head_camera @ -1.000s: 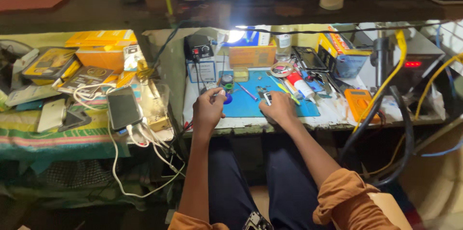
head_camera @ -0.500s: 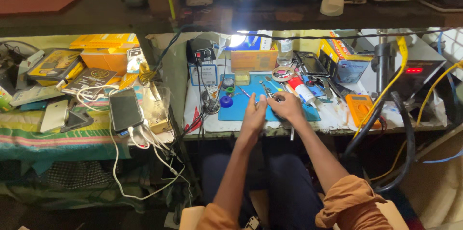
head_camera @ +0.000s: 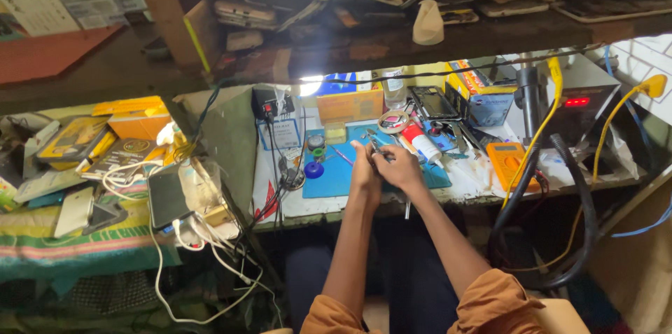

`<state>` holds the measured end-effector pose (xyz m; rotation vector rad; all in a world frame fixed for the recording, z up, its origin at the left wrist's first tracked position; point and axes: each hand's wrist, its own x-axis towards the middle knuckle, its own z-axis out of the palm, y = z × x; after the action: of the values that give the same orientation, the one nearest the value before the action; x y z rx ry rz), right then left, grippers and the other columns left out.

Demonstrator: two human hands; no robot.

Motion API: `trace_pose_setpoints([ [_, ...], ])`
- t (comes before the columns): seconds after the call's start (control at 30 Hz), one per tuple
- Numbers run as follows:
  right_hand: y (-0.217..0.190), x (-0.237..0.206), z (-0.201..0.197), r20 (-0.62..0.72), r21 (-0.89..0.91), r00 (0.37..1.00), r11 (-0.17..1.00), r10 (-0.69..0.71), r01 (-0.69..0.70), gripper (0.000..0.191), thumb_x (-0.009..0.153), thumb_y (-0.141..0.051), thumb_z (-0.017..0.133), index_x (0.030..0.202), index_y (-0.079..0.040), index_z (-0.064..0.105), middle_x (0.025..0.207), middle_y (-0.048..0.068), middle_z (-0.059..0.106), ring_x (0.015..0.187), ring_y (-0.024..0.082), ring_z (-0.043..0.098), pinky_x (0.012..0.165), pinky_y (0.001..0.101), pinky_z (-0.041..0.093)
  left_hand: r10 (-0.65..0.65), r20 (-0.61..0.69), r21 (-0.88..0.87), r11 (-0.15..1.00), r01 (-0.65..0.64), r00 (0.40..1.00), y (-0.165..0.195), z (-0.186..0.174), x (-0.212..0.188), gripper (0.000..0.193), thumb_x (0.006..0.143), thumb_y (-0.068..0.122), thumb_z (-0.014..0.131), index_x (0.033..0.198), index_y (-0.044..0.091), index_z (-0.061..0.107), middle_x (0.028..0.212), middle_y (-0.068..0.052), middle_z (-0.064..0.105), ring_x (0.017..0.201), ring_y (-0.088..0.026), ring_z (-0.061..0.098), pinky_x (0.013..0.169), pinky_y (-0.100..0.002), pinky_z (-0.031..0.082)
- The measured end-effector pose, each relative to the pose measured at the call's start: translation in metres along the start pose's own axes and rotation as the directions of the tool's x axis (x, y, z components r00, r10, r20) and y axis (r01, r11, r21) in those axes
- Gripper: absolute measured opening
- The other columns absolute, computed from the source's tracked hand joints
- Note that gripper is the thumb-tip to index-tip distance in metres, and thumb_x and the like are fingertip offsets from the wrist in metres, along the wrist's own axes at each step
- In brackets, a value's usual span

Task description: The person works at a cluttered repair bench, using a pen-like tool on a disassembled Samsung phone and cutting pieces from a roll of adhesive tape, then presses the tape onto the phone's battery and midframe. They then hold the phone on their lap and press the frame and battery together to reassemble it.

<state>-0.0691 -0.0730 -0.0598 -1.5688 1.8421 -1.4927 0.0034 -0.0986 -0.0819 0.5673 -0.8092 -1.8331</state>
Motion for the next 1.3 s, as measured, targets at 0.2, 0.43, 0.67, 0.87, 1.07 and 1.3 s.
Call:
trace_pose_setpoints([
  [0.2,0.023,0.01,-0.012,0.206,0.347,0.978,0.933,0.028,-0.1,0.037,0.099,-0.034,0.068,0.111,0.0,0.072,0.092,0.009,0.069,0.08,0.015,0.062,0.068,0.0331,0.047,0.041,-0.084,0.334,0.943,-0.011,0.996,-0.006,0.008,0.014,0.079,0.113,0.064,0.029,0.137,-0.008,0.051,0.112,-0.005,0.057,0.103,-0.016,0.052,0.095,-0.039,0.045],
  [0.43,0.057,0.011,-0.039,0.374,0.849,0.922,0.365,0.099,-0.383,0.024,0.096,-0.023,0.065,0.109,-0.003,0.071,0.1,0.004,0.073,0.089,0.014,0.07,0.076,0.0306,0.055,0.323,0.21,0.643,0.665,-0.379,0.923,-0.017,0.016,-0.001,0.052,0.111,0.041,0.044,0.144,0.002,0.055,0.097,-0.009,0.063,0.088,-0.016,0.055,0.082,-0.033,0.05],
  [0.67,0.125,-0.058,-0.136,0.21,0.07,0.679,0.704,-0.703,0.707,0.074,0.071,0.01,0.061,0.143,0.0,0.052,0.144,0.014,0.054,0.135,0.023,0.052,0.109,0.0384,0.043,0.071,0.174,0.977,0.112,-0.181,0.982,-0.012,-0.053,-0.157,0.036,0.098,0.024,0.064,0.129,0.007,0.066,0.109,-0.016,0.073,0.089,-0.034,0.074,0.08,-0.039,0.057],
  [0.87,0.175,-0.193,-0.18,0.653,0.415,0.615,0.47,0.442,-0.779,0.039,0.108,-0.013,0.062,0.145,0.001,0.062,0.119,0.008,0.067,0.097,0.013,0.064,0.073,0.0297,0.051,0.013,0.17,0.959,-0.23,-0.163,0.985,-0.056,-0.123,-0.275,0.048,0.087,0.013,0.071,0.132,0.001,0.06,0.133,-0.022,0.058,0.109,-0.044,0.058,0.09,-0.051,0.051],
  [1.07,0.177,-0.27,-0.149,0.742,0.219,0.35,0.287,0.572,-0.933,0.042,0.102,-0.015,0.069,0.141,0.001,0.06,0.094,0.012,0.072,0.075,0.02,0.068,0.063,0.0412,0.061,-0.139,-0.209,0.964,-0.196,0.181,0.968,-0.083,-0.129,-0.29,0.06,0.085,0.01,0.072,0.142,0.003,0.052,0.133,-0.021,0.047,0.111,-0.043,0.056,0.088,-0.05,0.051],
  [1.3,0.185,-0.289,-0.113,0.818,0.186,0.253,0.179,0.516,-0.966,0.046,0.089,-0.013,0.066,0.132,0.0,0.063,0.098,0.004,0.074,0.079,0.01,0.066,0.068,0.0284,0.054,-0.178,-0.332,0.866,0.333,0.374,0.927,-0.084,-0.152,-0.288,0.052,0.091,0.004,0.069,0.142,0.002,0.057,0.103,-0.016,0.071,0.089,-0.023,0.072,0.078,-0.035,0.058],
])
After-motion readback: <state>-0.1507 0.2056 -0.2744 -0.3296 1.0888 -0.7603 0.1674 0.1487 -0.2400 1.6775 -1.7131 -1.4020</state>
